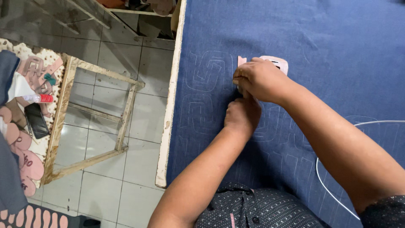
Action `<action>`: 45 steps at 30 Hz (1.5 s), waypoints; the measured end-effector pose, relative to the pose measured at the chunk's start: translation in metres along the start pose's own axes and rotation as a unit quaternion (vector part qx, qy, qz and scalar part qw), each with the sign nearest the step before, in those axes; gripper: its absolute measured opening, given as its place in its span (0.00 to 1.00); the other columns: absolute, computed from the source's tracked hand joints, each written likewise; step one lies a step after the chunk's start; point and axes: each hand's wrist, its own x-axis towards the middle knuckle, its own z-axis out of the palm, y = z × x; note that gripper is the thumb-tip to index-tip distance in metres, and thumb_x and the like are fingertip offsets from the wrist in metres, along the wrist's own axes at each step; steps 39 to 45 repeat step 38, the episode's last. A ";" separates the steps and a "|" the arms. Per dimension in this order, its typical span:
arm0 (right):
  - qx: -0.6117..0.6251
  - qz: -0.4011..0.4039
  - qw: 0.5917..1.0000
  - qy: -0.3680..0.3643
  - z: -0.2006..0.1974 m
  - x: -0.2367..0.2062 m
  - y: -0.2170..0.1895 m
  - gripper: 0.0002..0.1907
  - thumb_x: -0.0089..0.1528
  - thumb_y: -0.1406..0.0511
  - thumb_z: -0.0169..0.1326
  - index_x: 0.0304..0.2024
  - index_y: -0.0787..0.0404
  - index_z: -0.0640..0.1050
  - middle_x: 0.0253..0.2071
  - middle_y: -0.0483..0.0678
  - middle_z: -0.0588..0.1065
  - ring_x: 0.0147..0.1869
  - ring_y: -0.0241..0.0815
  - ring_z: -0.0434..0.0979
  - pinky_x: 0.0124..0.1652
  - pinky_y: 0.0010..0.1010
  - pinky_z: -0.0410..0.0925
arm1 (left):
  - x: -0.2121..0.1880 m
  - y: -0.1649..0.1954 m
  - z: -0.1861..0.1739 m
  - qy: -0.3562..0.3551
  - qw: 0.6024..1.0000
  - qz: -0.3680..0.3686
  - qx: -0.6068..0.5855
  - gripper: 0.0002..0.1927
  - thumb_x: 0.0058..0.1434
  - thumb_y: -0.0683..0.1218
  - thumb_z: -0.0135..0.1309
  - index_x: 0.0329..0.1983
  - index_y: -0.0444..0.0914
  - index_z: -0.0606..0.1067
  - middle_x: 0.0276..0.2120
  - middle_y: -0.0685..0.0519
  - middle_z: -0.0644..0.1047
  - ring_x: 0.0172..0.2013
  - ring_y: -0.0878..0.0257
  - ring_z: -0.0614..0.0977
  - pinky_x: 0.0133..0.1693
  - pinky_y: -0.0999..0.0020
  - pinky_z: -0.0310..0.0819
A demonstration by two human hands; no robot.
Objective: The person places interlocking pink pattern pieces onto a marked outline on a blue pattern board, fitting the pieces together and aligning them with the drawn layout. They use a small pencil-like tool to mark or adjust the pieces, then lift and reposition the assembled pieces on the board.
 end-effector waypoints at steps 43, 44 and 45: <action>-0.084 0.007 0.985 0.152 -0.006 -0.004 0.047 0.05 0.69 0.64 0.60 0.40 0.58 0.83 0.36 0.47 0.80 0.42 0.50 0.79 0.56 0.40 0.66 | 0.015 -0.059 -0.038 0.089 0.951 -0.062 -0.290 0.12 0.65 0.41 0.44 0.48 0.40 0.76 0.66 0.58 0.70 0.50 0.50 0.81 0.51 0.52 0.77; -0.084 0.007 0.985 0.152 -0.006 -0.004 0.047 0.05 0.69 0.64 0.60 0.40 0.58 0.83 0.36 0.47 0.80 0.42 0.50 0.79 0.56 0.40 0.66 | 0.015 -0.059 -0.038 0.089 0.951 -0.062 -0.290 0.12 0.65 0.41 0.44 0.48 0.40 0.76 0.66 0.58 0.70 0.50 0.50 0.81 0.51 0.52 0.77; -0.084 0.007 0.985 0.152 -0.006 -0.004 0.047 0.05 0.69 0.64 0.60 0.40 0.58 0.83 0.36 0.47 0.80 0.42 0.50 0.79 0.56 0.40 0.66 | 0.015 -0.059 -0.038 0.089 0.951 -0.062 -0.290 0.12 0.65 0.41 0.44 0.48 0.40 0.76 0.66 0.58 0.70 0.50 0.50 0.81 0.51 0.52 0.77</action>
